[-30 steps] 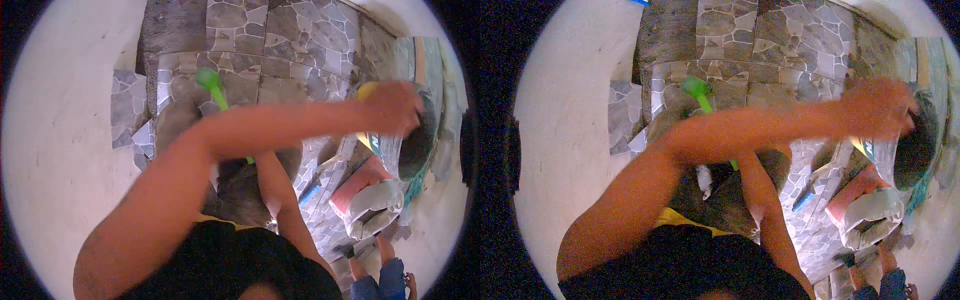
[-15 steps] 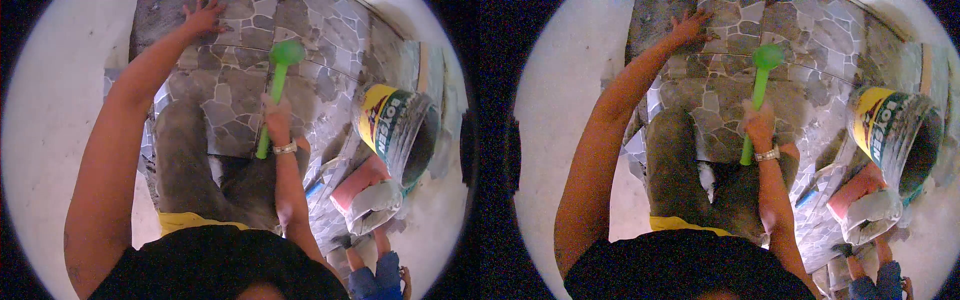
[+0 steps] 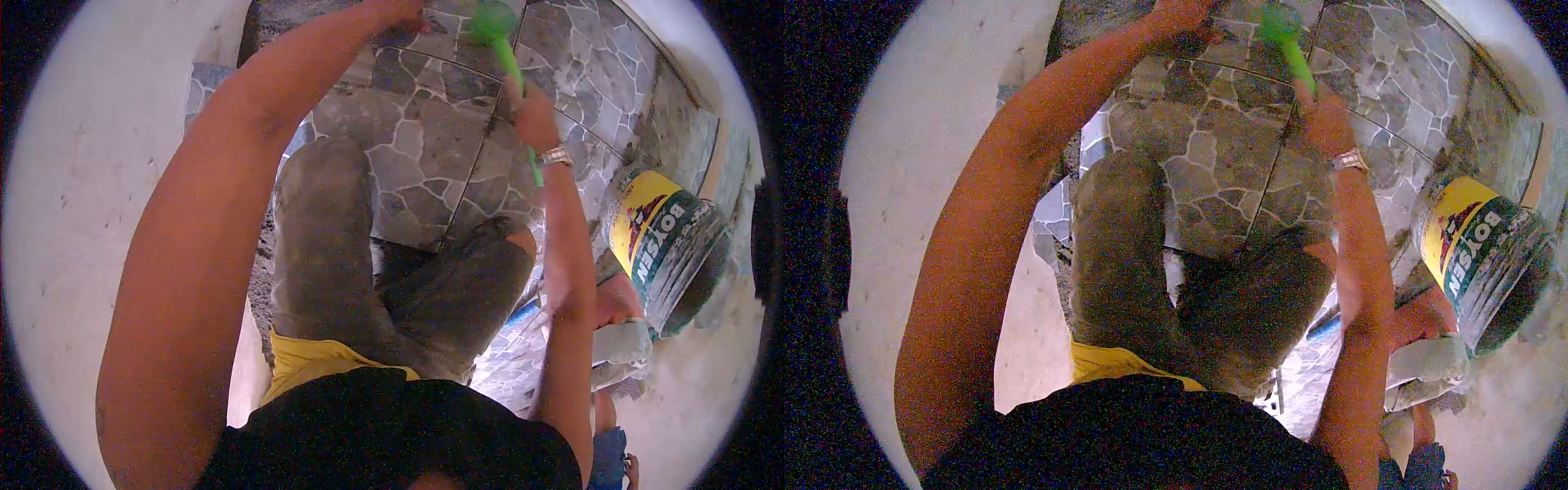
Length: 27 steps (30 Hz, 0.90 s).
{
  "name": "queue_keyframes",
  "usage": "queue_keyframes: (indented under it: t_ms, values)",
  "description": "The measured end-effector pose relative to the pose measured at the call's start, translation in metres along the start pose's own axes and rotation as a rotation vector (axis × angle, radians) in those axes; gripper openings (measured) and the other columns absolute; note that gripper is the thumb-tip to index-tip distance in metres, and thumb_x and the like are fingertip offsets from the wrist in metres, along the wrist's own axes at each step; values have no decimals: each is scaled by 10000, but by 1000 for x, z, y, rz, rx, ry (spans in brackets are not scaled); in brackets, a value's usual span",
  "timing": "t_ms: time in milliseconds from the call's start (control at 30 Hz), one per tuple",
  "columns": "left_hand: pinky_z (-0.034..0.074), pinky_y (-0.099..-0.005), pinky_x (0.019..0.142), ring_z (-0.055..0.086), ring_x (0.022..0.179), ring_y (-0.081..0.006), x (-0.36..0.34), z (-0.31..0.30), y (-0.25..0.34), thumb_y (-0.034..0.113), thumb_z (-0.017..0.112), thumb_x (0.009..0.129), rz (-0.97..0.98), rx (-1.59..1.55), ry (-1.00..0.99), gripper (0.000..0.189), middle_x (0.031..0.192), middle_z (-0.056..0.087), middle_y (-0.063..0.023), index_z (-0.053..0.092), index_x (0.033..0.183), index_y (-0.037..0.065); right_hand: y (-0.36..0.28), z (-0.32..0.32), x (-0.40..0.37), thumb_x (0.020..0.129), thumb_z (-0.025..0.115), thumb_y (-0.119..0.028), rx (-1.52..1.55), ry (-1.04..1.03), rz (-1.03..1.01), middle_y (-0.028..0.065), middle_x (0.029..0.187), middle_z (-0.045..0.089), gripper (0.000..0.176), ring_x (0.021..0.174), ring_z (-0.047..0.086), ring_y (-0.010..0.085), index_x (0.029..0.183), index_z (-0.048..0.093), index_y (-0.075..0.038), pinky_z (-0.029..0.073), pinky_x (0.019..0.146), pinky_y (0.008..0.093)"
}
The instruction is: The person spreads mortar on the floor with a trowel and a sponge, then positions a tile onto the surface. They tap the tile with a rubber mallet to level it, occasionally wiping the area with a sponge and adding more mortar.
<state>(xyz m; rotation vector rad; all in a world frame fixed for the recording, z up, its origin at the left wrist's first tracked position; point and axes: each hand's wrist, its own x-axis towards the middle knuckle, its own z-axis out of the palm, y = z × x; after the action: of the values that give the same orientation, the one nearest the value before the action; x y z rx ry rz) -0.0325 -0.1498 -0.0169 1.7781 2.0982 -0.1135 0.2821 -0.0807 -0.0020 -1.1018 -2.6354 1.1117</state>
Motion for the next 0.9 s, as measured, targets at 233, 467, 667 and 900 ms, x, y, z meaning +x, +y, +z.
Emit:
queue_keyframes:
  t_ms: [233, 467, 667, 900]
  values:
    - [107, -643, 1092, 188, 1395, -402, -29, -49, 42, 584, 631, 787, -116, 34, -50, 939, 1541, 165, -164, 178, 1498, 170, 19, -24, 3, 928, 496, -319, -213, 65, -302, 275, 993, 623, 386, 958, 575, 456, 1140, 573, -5, 466, 834, 489]
    - [35, -721, 1046, 72, 1403, -458, -29, -47, 42, 632, 614, 776, -182, 49, -86, 929, 1559, 139, -103, 190, 1498, 228, -8, -44, 20, 904, 527, -334, -334, -151, -7, 257, 995, 633, 384, 914, 602, 437, 1150, 592, -46, 490, 795, 508]
    - [33, -726, 1041, 96, 1406, -443, -32, -51, 46, 578, 651, 772, -201, 74, -90, 921, 1558, 143, -110, 185, 1499, 255, 25, -5, 15, 841, 607, -266, -347, -18, -285, 234, 895, 624, 338, 845, 595, 412, 1043, 599, 5, 469, 696, 478]
    - [312, -672, 995, 393, 1298, -394, -21, -10, 24, 448, 744, 715, -141, 236, 310, 748, 1434, 426, -57, 465, 1371, 224, -20, 12, 4, 900, 533, -438, -243, -154, 121, 256, 900, 625, 454, 788, 595, 459, 1059, 597, -19, 473, 691, 524]
